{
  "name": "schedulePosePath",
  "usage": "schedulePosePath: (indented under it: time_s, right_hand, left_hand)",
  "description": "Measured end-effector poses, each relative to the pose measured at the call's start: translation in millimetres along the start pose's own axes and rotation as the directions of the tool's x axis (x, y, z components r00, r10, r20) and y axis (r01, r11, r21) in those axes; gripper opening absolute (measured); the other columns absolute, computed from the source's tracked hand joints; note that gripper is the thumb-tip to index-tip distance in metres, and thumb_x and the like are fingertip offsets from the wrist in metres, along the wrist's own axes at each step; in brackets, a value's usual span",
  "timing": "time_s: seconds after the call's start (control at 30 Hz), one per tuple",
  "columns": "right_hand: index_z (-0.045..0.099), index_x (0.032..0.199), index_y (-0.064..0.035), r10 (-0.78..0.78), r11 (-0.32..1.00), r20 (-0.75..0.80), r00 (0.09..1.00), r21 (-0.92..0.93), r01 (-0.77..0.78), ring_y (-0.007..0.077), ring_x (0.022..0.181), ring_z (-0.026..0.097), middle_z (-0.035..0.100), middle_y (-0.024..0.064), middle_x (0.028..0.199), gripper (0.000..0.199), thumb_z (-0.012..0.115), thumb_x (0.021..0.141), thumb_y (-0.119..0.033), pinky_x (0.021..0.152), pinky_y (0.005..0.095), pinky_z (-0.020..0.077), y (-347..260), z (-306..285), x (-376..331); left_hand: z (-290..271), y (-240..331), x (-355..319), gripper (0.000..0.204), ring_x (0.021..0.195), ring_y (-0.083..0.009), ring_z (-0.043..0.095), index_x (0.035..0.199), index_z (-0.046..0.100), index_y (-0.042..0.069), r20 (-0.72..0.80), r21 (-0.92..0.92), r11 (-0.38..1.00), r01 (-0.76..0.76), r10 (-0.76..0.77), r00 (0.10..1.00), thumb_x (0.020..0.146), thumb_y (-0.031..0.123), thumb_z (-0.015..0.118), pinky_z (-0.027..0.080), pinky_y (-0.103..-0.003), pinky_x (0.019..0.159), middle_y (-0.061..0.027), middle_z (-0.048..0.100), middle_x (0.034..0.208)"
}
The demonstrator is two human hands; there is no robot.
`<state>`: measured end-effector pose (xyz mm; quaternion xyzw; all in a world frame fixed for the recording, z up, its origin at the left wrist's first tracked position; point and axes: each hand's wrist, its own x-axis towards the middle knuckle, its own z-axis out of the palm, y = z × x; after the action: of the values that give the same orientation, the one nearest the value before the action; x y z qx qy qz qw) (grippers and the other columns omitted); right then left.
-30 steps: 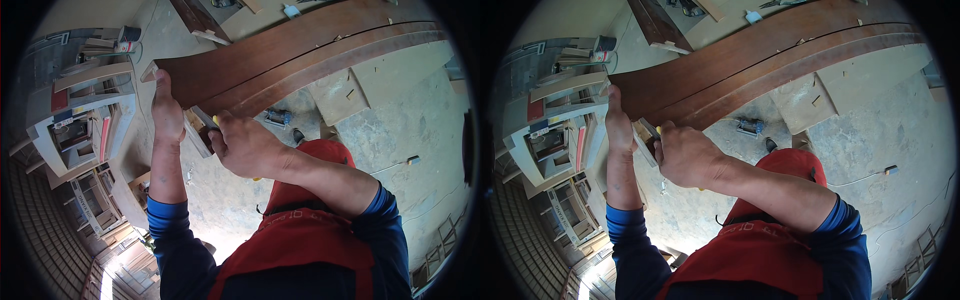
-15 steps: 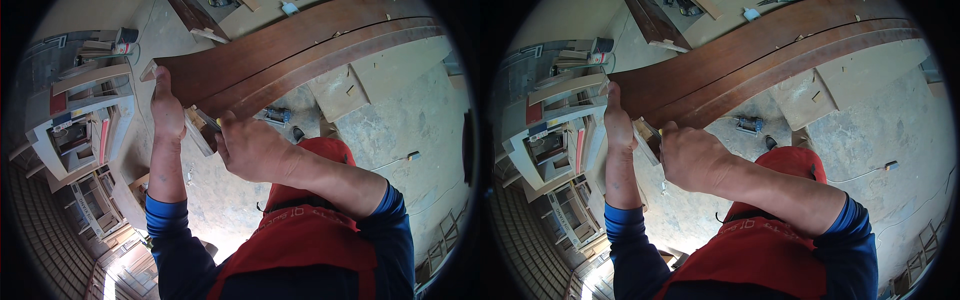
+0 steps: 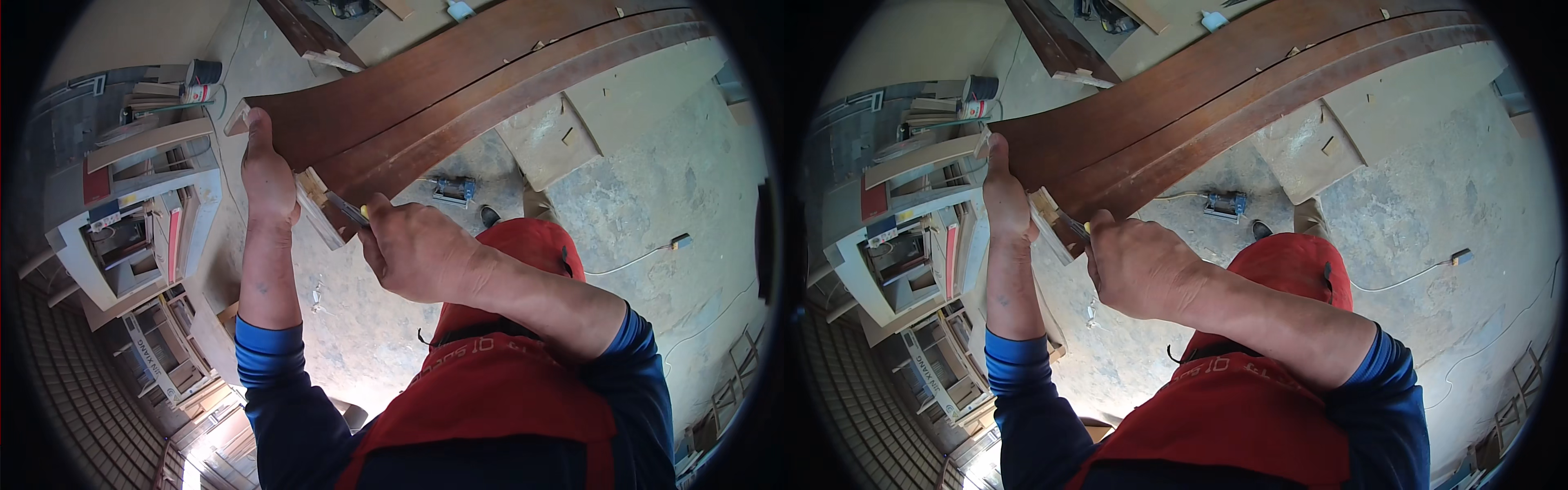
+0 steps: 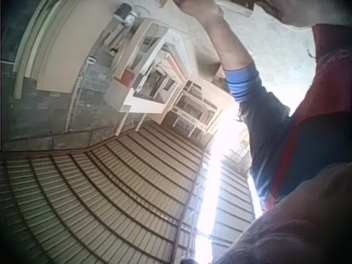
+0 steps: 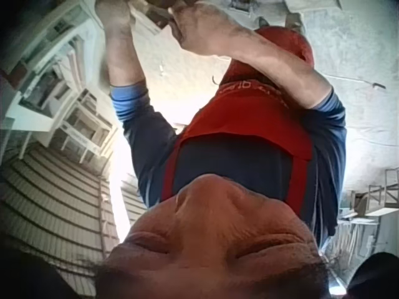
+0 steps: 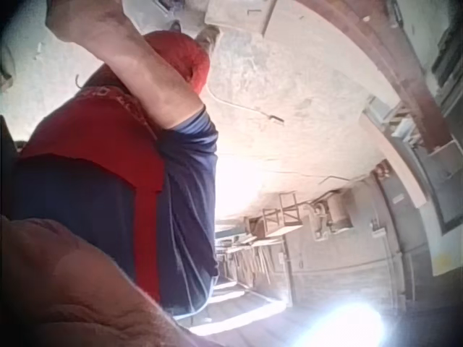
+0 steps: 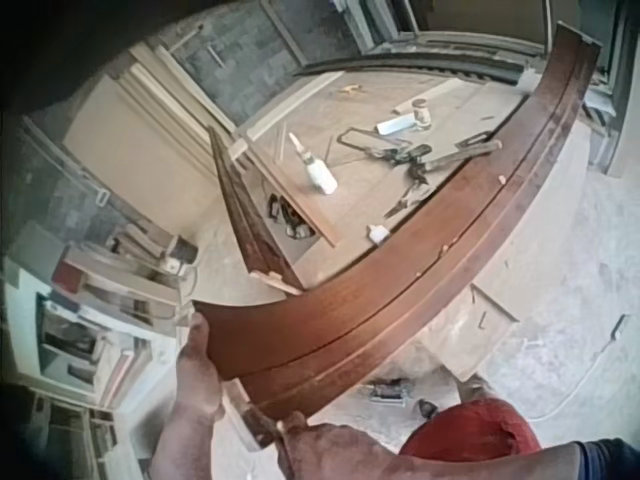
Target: Assemble and finish a curved wooden furniture part using a hammer, saw, and carving tools.
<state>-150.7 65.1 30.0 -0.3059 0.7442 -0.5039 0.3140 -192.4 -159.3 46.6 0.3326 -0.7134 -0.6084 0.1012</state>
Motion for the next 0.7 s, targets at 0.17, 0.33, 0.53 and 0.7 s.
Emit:
schedulePosePath:
  time_s: [0.17,0.33,0.53,0.7]
  right_hand:
    - [0.05,0.102,0.0061,-0.057,0.965,0.053,0.997,0.26,0.042,0.0414,0.071,0.071,0.064,0.0248,0.071,0.026,0.056,0.104,-0.019,0.067,0.0484,0.0562,1.7,-8.0,-6.9]
    - [0.052,0.104,0.0059,0.051,0.942,-0.179,0.983,0.334,0.012,0.0449,0.081,0.071,0.066,0.0289,0.08,0.027,0.056,0.105,-0.021,0.075,0.05,0.0552,2.7,-1.6,6.3]
    - [0.053,0.109,0.0074,0.033,0.966,-0.112,0.993,0.259,-0.003,0.0446,0.083,0.072,0.068,0.0289,0.083,0.029,0.052,0.106,-0.021,0.078,0.0494,0.057,0.8,0.4,22.1]
    - [0.053,0.109,0.0078,0.067,0.975,-0.053,0.996,0.215,-0.054,0.0445,0.084,0.073,0.069,0.0294,0.084,0.028,0.051,0.105,-0.02,0.079,0.0499,0.0578,-4.7,-2.7,26.0]
  left_hand:
    - [-2.3,1.9,1.0,0.062,0.13,-0.0224,0.06,0.15,0.046,-0.001,0.068,-0.01,1.0,-0.007,0.007,0.998,0.113,0.048,0.037,0.044,-0.035,0.114,-0.0129,0.059,0.145]
    - [8.1,18.8,-14.5,0.069,0.138,-0.0221,0.054,0.155,0.04,-0.006,0.121,-0.025,0.999,0.042,-0.039,0.992,0.114,0.049,0.034,0.04,-0.034,0.118,-0.0145,0.052,0.153]
    - [10.1,15.6,-10.7,0.068,0.136,-0.022,0.055,0.152,0.043,-0.006,0.091,-0.046,0.998,0.046,-0.042,0.995,0.114,0.049,0.033,0.04,-0.034,0.118,-0.0146,0.053,0.151]
    - [3.8,6.0,-4.2,0.061,0.125,-0.0226,0.063,0.149,0.047,-0.001,0.072,-0.028,0.999,-0.018,0.02,0.997,0.113,0.048,0.037,0.048,-0.036,0.111,-0.0122,0.061,0.141]
